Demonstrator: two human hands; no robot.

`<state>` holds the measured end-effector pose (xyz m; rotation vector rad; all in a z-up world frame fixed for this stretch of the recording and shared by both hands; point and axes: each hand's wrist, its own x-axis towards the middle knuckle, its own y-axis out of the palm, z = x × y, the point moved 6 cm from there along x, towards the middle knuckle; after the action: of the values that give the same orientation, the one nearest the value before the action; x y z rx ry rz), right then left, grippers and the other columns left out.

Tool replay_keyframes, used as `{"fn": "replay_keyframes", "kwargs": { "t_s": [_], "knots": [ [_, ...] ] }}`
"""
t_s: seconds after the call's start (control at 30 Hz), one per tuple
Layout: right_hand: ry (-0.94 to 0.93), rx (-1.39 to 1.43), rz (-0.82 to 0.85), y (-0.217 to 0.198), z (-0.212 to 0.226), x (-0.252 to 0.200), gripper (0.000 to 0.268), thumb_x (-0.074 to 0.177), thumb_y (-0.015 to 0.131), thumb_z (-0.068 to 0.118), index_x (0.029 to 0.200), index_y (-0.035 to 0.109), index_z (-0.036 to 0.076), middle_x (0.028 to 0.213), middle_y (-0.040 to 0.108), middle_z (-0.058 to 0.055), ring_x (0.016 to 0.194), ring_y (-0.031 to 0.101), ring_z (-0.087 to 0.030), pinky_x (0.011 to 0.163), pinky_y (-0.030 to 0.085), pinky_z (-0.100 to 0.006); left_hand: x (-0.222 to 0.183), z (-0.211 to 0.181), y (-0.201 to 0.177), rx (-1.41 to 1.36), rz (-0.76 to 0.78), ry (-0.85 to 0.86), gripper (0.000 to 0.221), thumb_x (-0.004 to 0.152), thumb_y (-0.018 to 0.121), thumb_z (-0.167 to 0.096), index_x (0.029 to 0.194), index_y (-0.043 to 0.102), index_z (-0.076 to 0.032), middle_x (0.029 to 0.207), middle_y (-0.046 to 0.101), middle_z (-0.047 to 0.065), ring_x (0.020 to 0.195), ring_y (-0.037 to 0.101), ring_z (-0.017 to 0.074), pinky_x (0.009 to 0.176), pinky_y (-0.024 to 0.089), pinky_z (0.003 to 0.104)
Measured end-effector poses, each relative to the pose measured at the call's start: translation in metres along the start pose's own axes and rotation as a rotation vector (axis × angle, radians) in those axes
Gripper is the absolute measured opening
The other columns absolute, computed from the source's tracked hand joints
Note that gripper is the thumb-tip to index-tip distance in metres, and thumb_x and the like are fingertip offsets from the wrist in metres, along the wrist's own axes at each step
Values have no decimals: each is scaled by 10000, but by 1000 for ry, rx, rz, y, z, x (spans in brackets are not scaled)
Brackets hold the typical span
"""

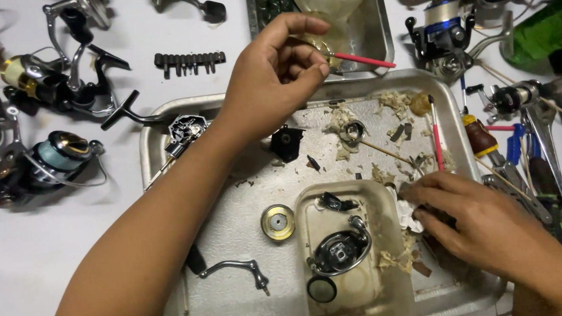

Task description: Securing screws and assembling internal components of a fishing reel on a workbench.

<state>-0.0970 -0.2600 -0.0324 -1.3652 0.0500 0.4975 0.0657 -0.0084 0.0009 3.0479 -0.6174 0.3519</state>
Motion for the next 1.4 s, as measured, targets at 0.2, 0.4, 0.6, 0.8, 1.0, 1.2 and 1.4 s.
{"fn": "replay_keyframes", "kwargs": {
  "t_s": [0.2,0.4,0.6,0.8,1.0,1.2,1.4],
  "knots": [
    [-44,59,-217,-3,-5,-11,217,881,691,289,999,789,135,974,791,3,842,764,-185,817,593,-379,1,0,-4,-25,-53,-22,301,942,705,-40,1212,609,-133,904,679,-36,785,596,36,736,533,180],
    [166,44,-491,-24,-14,-37,147,885,735,180,959,779,61,981,797,-20,937,749,-172,918,560,-326,1,-1,-5,-49,-75,-61,306,938,707,-49,1219,616,-129,910,696,-27,790,610,37,730,538,179],
    [320,-30,-396,-27,-30,-36,245,870,726,288,1059,797,148,1057,799,10,780,779,-165,635,637,-329,3,3,-7,-43,-76,-75,341,938,704,-37,1256,593,-92,952,670,-10,848,620,69,767,568,180],
    [168,167,-485,-38,6,-26,434,898,654,227,1296,684,57,1057,794,-137,754,794,-214,677,696,-334,4,4,-10,48,-85,-52,319,943,698,-25,1234,582,-87,1029,653,16,930,643,94,843,589,186],
    [566,499,534,15,37,-18,967,940,652,421,1670,43,598,1039,886,157,713,781,-42,722,695,-174,4,4,-11,75,-97,-43,304,956,679,-15,1235,581,-85,985,668,20,927,656,87,846,569,196],
    [547,614,414,29,44,-19,912,940,621,403,1697,115,450,808,762,71,714,695,-117,737,524,-282,2,4,-10,72,-88,-50,299,969,667,-10,1240,561,-79,996,649,28,945,645,92,858,556,196],
    [329,711,301,34,53,-16,840,920,567,459,1668,200,347,999,843,64,828,798,-126,752,593,-285,1,6,-10,88,-90,-58,304,976,665,-9,1249,551,-79,994,652,33,948,646,102,874,566,211]
  ]
}}
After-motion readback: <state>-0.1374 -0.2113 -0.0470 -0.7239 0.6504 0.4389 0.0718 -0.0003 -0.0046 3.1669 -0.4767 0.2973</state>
